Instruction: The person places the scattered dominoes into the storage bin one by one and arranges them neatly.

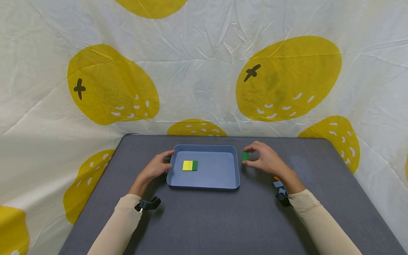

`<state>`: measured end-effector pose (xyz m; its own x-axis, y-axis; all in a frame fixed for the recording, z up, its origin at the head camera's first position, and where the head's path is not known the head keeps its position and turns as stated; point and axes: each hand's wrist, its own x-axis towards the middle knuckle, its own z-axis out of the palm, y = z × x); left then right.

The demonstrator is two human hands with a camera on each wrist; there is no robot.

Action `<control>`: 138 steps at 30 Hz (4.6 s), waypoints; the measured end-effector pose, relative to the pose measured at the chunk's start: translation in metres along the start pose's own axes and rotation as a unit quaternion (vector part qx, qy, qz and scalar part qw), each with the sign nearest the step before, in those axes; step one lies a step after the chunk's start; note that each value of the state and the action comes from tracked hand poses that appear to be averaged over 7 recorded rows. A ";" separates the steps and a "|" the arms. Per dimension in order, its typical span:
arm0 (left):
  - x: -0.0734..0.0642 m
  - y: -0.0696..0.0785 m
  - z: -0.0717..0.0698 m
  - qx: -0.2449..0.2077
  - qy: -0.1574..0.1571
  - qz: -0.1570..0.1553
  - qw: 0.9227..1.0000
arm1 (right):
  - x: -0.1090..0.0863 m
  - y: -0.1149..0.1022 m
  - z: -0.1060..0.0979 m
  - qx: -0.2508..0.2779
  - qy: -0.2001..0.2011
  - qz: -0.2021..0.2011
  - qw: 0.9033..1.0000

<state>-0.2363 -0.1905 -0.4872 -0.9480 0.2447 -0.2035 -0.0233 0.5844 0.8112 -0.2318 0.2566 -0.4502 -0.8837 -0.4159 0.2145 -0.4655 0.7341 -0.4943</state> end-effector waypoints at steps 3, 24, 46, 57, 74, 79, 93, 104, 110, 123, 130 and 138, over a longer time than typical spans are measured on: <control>0.000 0.001 0.000 0.004 0.000 -0.002 1.000 | 0.007 -0.007 0.001 0.013 -0.010 -0.011 1.000; -0.001 0.001 0.001 0.003 0.002 0.001 1.000 | 0.054 -0.051 0.027 0.097 -0.097 -0.052 0.989; -0.001 0.000 0.000 0.009 0.000 0.003 1.000 | 0.095 -0.079 0.053 0.072 -0.189 -0.071 0.977; -0.003 0.003 0.001 0.010 0.003 -0.001 1.000 | 0.111 -0.089 0.070 0.027 -0.241 -0.080 0.967; -0.003 0.002 0.002 0.001 0.003 0.010 1.000 | 0.123 -0.095 0.094 -0.063 -0.288 -0.033 0.955; -0.003 0.002 0.002 0.006 0.004 0.012 1.000 | 0.124 -0.098 0.101 -0.107 -0.289 -0.030 0.951; -0.002 0.004 0.000 0.017 0.002 0.006 1.000 | 0.123 -0.111 0.106 -0.154 -0.280 -0.037 0.947; -0.002 0.003 0.002 0.025 0.004 -0.003 1.000 | 0.110 -0.107 0.085 -0.082 -0.253 -0.040 0.963; -0.001 0.002 0.002 0.021 0.003 0.002 1.000 | 0.098 -0.098 0.064 0.003 -0.230 -0.060 0.971; -0.001 0.000 0.003 0.017 0.008 -0.002 1.000 | 0.066 -0.081 0.024 0.083 -0.185 -0.065 0.977; -0.001 0.002 0.002 0.013 0.006 0.000 1.000 | 0.051 -0.071 0.009 0.095 -0.161 -0.065 0.980; -0.001 0.002 0.003 0.013 0.013 0.001 1.000 | 0.033 -0.058 -0.006 0.110 -0.139 -0.049 0.983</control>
<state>-0.2348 -0.1872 -0.4868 -0.9562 0.2259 -0.1861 -0.0124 0.6041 0.7968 -0.2344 0.2037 -0.4095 -0.7740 -0.6315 0.0456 -0.4984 0.5633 -0.6590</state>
